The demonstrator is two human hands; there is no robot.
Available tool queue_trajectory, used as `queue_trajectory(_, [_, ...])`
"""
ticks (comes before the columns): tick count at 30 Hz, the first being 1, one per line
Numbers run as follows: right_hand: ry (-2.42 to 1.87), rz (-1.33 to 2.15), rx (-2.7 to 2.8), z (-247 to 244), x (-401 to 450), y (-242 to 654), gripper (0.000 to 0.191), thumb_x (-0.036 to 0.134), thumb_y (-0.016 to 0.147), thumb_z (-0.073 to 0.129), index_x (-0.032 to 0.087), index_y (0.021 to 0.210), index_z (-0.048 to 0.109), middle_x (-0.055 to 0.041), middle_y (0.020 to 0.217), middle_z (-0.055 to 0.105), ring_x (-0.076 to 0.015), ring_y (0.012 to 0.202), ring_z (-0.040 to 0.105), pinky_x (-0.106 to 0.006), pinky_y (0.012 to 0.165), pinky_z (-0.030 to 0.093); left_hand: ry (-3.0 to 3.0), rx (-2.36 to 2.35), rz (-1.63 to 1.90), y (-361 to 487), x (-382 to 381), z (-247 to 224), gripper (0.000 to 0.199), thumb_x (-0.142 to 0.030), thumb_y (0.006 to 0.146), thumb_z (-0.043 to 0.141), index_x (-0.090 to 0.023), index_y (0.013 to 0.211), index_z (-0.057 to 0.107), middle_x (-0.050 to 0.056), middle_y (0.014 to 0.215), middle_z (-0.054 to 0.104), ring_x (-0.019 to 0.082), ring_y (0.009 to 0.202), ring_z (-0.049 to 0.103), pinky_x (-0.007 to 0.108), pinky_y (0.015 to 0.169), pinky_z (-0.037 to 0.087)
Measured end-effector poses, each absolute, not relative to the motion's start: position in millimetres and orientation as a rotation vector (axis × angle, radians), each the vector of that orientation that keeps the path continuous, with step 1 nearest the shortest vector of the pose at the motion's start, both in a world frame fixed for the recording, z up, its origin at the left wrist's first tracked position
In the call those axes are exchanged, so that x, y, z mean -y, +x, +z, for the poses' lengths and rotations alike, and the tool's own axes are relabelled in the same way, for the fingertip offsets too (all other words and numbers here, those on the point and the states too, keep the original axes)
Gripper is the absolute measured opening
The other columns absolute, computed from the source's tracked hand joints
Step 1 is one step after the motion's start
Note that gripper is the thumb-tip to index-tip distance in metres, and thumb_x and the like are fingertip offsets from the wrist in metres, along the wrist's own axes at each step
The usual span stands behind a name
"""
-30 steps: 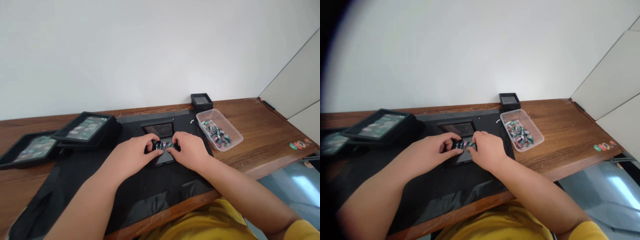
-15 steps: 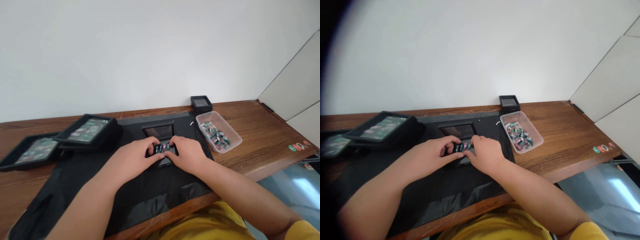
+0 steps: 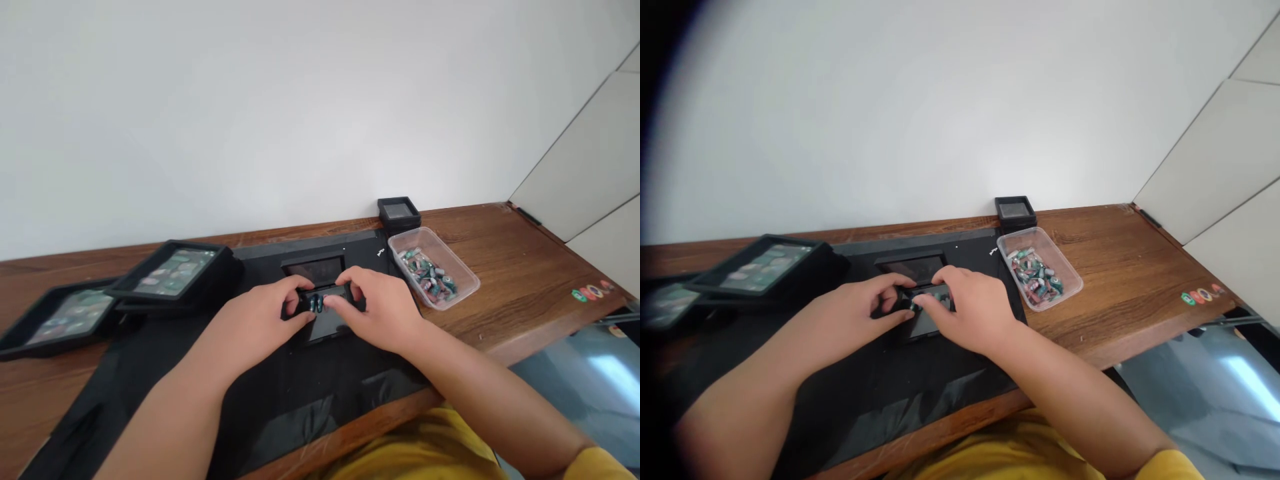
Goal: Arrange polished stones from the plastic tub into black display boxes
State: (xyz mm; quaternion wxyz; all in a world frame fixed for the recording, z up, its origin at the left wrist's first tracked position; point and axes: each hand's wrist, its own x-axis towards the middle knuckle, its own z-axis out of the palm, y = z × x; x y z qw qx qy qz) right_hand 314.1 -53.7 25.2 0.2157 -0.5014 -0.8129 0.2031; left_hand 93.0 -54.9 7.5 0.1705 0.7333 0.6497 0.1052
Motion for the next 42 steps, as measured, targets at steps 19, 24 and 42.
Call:
queue_trajectory(19, [-2.105,0.062,2.533,48,-19,417,0.027,0.034,0.087,0.075,0.027,0.110,0.085,-0.0116,0.106,0.082,-0.0316,0.104,0.074,-0.036,0.081,0.050,2.110,-1.831,0.303,98,59,11,0.046,-0.067,0.083,0.059,-0.034,0.109,0.074,-0.001,0.077,0.067,0.019,0.060,0.058,0.032,0.057,0.040])
queue_trajectory(24, [-2.089,0.070,2.562,44,-13,412,0.019,0.031,0.092,0.069,0.024,0.098,0.086,-0.0127,0.101,0.081,-0.0327,0.105,0.074,-0.036,0.078,0.048,2.086,-1.833,0.299,100,61,13,0.048,-0.069,0.085,0.054,-0.034,0.110,0.075,-0.002,0.073,0.063,0.019,0.060,0.056,0.031,0.057,0.037])
queue_trajectory(42, [-1.267,0.522,1.879,39,-8,416,0.013,0.032,0.087,0.075,0.020,0.085,0.079,-0.0008,0.072,0.072,-0.0121,0.061,0.054,-0.028,0.061,0.041,2.108,-1.670,0.607,113,62,8,0.044,-0.063,0.089,0.055,-0.028,0.105,0.077,-0.003,0.070,0.060,0.016,0.058,0.053,0.028,0.058,0.043])
